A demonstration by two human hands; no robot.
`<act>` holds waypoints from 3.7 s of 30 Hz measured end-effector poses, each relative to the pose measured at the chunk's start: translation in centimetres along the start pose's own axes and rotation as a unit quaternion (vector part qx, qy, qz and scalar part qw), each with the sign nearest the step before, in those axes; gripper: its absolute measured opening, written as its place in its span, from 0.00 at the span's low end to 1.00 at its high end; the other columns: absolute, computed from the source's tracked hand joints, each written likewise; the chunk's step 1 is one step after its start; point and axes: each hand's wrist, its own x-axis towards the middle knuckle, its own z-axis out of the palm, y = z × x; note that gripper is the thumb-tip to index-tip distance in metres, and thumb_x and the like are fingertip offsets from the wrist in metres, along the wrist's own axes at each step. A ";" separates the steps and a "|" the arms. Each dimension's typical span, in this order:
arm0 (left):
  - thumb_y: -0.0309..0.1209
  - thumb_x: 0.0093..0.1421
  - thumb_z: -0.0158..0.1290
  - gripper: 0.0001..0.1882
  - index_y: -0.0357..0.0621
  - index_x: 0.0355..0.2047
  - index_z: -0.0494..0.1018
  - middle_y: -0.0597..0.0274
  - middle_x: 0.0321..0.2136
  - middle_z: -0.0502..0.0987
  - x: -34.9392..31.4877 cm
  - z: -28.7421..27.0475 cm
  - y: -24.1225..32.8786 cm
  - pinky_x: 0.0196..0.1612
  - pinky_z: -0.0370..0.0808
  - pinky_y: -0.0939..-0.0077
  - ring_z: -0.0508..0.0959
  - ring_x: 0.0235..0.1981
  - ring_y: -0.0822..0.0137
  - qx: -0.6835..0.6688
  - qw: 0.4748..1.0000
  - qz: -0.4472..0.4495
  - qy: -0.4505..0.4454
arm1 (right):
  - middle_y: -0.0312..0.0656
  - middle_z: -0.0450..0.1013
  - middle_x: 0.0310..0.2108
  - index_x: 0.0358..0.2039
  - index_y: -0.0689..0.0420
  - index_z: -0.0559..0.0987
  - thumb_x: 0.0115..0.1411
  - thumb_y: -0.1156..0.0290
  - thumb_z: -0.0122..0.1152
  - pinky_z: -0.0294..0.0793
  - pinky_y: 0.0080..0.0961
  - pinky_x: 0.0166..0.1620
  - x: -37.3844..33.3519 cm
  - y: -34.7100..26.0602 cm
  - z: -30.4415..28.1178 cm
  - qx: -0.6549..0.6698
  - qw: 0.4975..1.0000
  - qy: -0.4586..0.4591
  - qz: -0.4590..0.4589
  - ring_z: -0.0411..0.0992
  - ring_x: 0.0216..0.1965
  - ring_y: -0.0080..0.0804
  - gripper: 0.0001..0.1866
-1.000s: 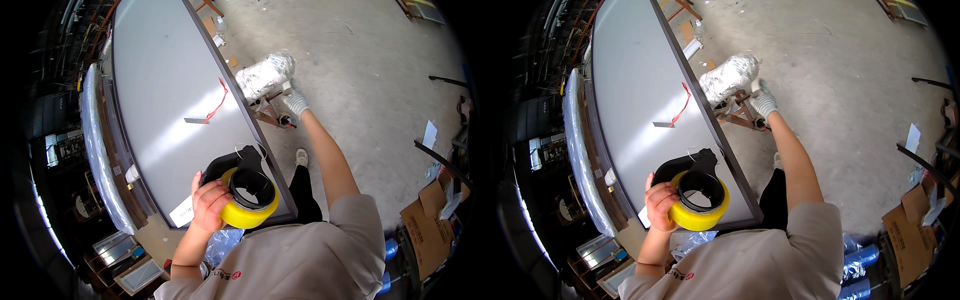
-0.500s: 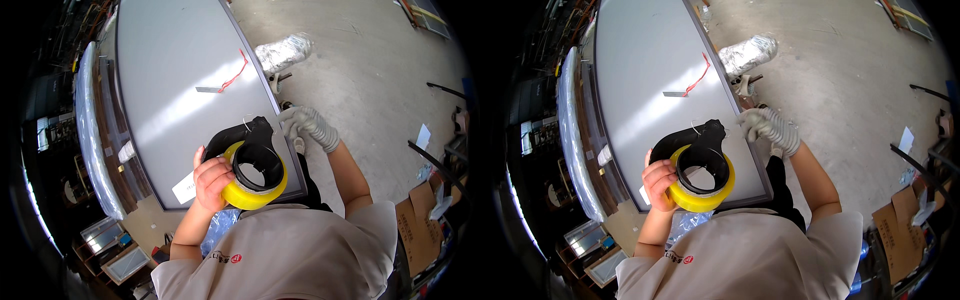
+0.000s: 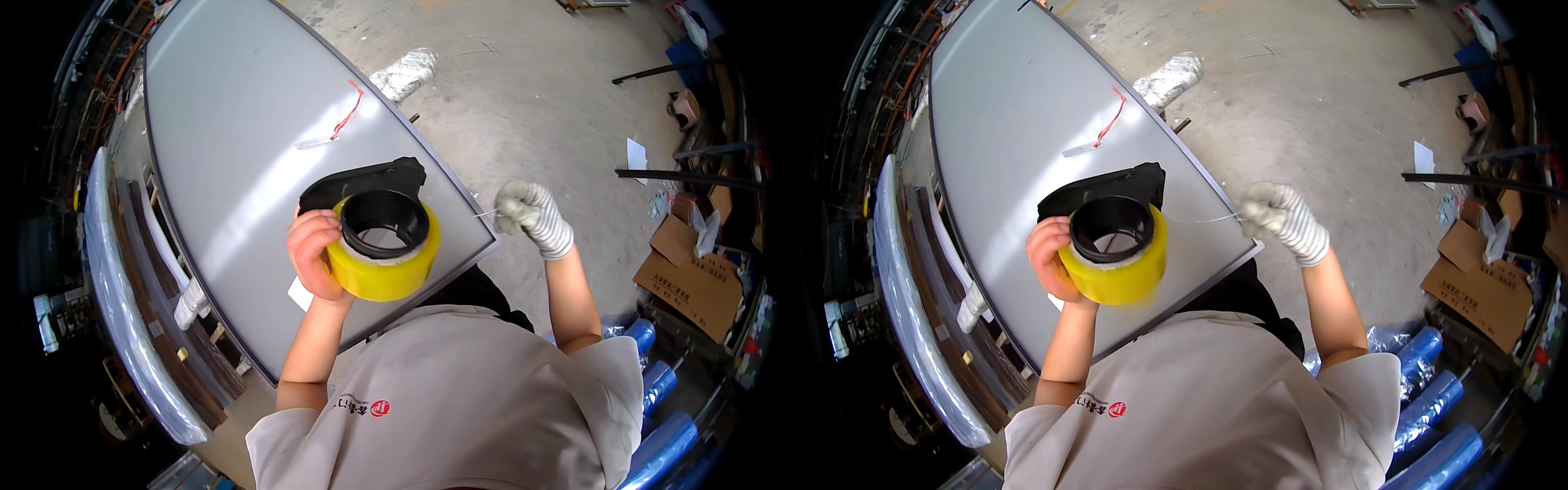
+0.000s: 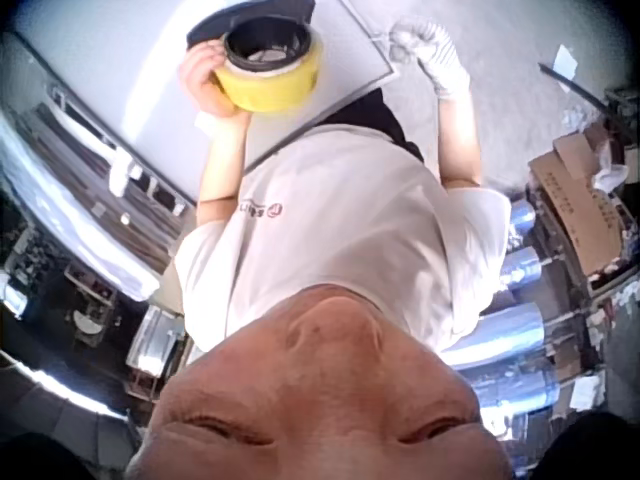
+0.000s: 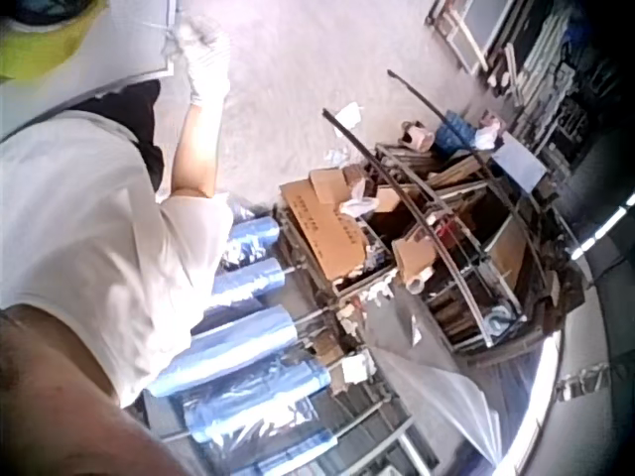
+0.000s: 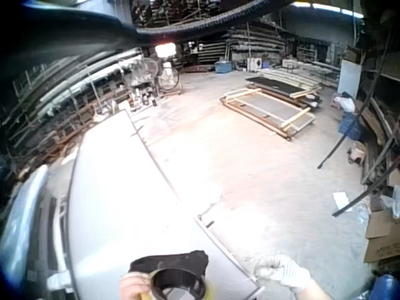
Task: The person applies tape to a small box and places it on a shelf. They then apply adhesive tape to the edges of a large window frame, using a utility knife to trim the excess. Finally, they spray a cleaning solution onto the frame and wipe it with a cloth.
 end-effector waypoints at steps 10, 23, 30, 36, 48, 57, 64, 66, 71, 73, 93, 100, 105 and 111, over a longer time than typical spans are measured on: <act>0.25 0.47 0.55 0.09 0.39 0.30 0.68 0.54 0.31 0.73 1.1 -1.3 1.3 0.55 0.62 0.47 0.75 0.34 0.56 -0.013 0.967 0.200 -0.159 | 0.48 0.77 0.33 0.41 0.67 0.75 0.59 0.57 0.56 0.75 0.25 0.39 -9.5 -0.3 1.4 -0.005 0.986 0.154 -0.057 0.76 0.34 0.31 0.23; 0.31 0.49 0.51 0.23 0.44 0.48 0.69 0.67 0.50 0.68 -2.7 0.1 9.4 0.62 0.58 0.68 0.62 0.56 0.68 0.099 0.739 0.583 -0.323 | 0.47 0.71 0.47 0.54 0.62 0.67 0.57 0.54 0.57 0.74 0.28 0.49 -6.6 0.2 11.8 0.318 0.936 -0.045 0.142 0.71 0.47 0.34 0.31; 0.33 0.54 0.53 0.15 0.43 0.42 0.73 0.58 0.43 0.73 1.5 -6.2 7.6 0.52 0.68 0.68 0.74 0.45 0.66 -0.147 0.957 -0.131 -0.212 | 0.46 0.76 0.38 0.49 0.65 0.71 0.43 0.63 0.68 0.74 0.29 0.44 -7.7 -0.8 8.8 0.101 0.976 -0.184 -0.060 0.76 0.38 0.34 0.33; 0.36 0.62 0.52 0.17 0.35 0.45 0.73 0.59 0.38 0.78 3.6 -6.9 5.6 0.45 0.72 0.76 0.76 0.40 0.69 -0.412 0.686 -0.528 -0.285 | 0.42 0.71 0.48 0.57 0.61 0.64 0.48 0.62 0.69 0.69 0.29 0.51 -7.4 -0.2 9.8 0.009 0.958 -0.285 0.037 0.69 0.49 0.30 0.38; 0.24 0.58 0.51 0.07 0.32 0.34 0.76 0.55 0.27 0.80 -0.3 -9.6 0.3 0.42 0.74 0.79 0.79 0.30 0.71 -0.353 0.697 -0.590 -0.205 | 0.39 0.68 0.49 0.59 0.61 0.61 0.45 0.55 0.70 0.65 0.26 0.53 -6.3 0.7 13.5 -0.095 0.948 -0.269 0.140 0.65 0.49 0.27 0.44; 0.25 0.59 0.49 0.08 0.32 0.34 0.75 0.60 0.26 0.79 -1.5 -8.5 -6.8 0.43 0.73 0.76 0.80 0.31 0.71 -0.186 0.793 -0.530 -0.236 | 0.36 0.73 0.36 0.47 0.63 0.73 0.51 0.63 0.65 0.70 0.20 0.42 -5.0 2.0 16.2 -0.088 0.974 -0.139 0.153 0.69 0.36 0.21 0.25; 0.30 0.61 0.49 0.17 0.33 0.48 0.69 0.53 0.43 0.76 -5.4 -7.7 -11.0 0.48 0.71 0.73 0.75 0.45 0.67 0.030 0.750 -0.466 -0.469 | 0.33 0.72 0.30 0.42 0.62 0.76 0.53 0.62 0.63 0.68 0.17 0.34 -3.3 3.8 15.8 -0.091 0.962 -0.139 0.216 0.67 0.30 0.18 0.20; 0.32 0.62 0.50 0.21 0.33 0.52 0.66 0.52 0.48 0.73 -6.1 -8.4 -11.8 0.51 0.69 0.72 0.72 0.50 0.66 0.210 0.701 -0.340 -0.590 | 0.33 0.72 0.28 0.41 0.62 0.76 0.53 0.62 0.63 0.68 0.17 0.32 -3.8 3.8 16.1 -0.087 0.969 -0.134 0.191 0.67 0.29 0.18 0.20; 0.42 0.48 0.62 0.39 0.35 0.56 0.61 0.46 0.45 0.73 -2.9 -10.7 -6.4 0.50 0.71 0.70 0.73 0.47 0.53 -0.148 0.852 -0.376 -0.333 | 0.33 0.71 0.27 0.40 0.61 0.77 0.53 0.60 0.64 0.67 0.17 0.32 -3.5 4.4 15.8 -0.088 0.972 -0.125 0.181 0.66 0.28 0.18 0.20; 0.41 0.45 0.63 0.42 0.38 0.58 0.59 0.49 0.43 0.73 -3.2 -10.3 -2.1 0.48 0.72 0.66 0.74 0.46 0.51 0.077 0.883 -0.183 -0.425 | 0.33 0.71 0.27 0.40 0.62 0.76 0.53 0.60 0.63 0.67 0.17 0.34 -3.2 4.2 15.6 -0.079 0.970 -0.126 0.194 0.67 0.29 0.19 0.20; 0.42 0.45 0.61 0.25 0.35 0.32 0.65 0.49 0.27 0.73 -4.0 -6.4 -0.8 0.30 0.72 0.62 0.75 0.30 0.52 0.240 0.869 -0.223 -0.370 | 0.57 0.75 0.30 0.39 0.71 0.74 0.51 0.46 0.57 0.73 0.34 0.41 -3.9 2.7 16.7 -0.636 0.762 -0.060 0.103 0.75 0.35 0.48 0.34; 0.39 0.40 0.63 0.22 0.37 0.25 0.65 0.53 0.23 0.72 -3.7 -5.3 -0.3 0.33 0.72 0.59 0.74 0.25 0.54 0.254 0.889 -0.180 -0.337 | 0.43 0.74 0.22 0.35 0.68 0.75 0.50 0.52 0.64 0.72 0.20 0.24 -6.8 1.8 8.4 -0.243 0.955 0.101 0.137 0.72 0.21 0.26 0.28; 0.28 0.41 0.59 0.15 0.38 0.32 0.72 0.54 0.36 0.77 -8.6 -4.5 2.2 0.51 0.70 0.56 0.76 0.43 0.54 0.175 0.943 0.081 -0.269 | 0.39 0.71 0.17 0.32 0.64 0.77 0.53 0.51 0.58 0.69 0.20 0.19 -8.2 -0.9 5.7 -0.167 0.964 0.197 0.060 0.69 0.14 0.24 0.24; 0.26 0.50 0.54 0.17 0.38 0.43 0.72 0.53 0.48 0.73 -15.3 -6.3 3.3 0.52 0.70 0.61 0.71 0.53 0.55 0.042 0.927 0.022 -0.372 | 0.40 0.73 0.19 0.32 0.64 0.76 0.51 0.55 0.62 0.70 0.18 0.20 -10.2 -0.3 6.1 -0.115 0.982 0.128 0.078 0.71 0.17 0.24 0.22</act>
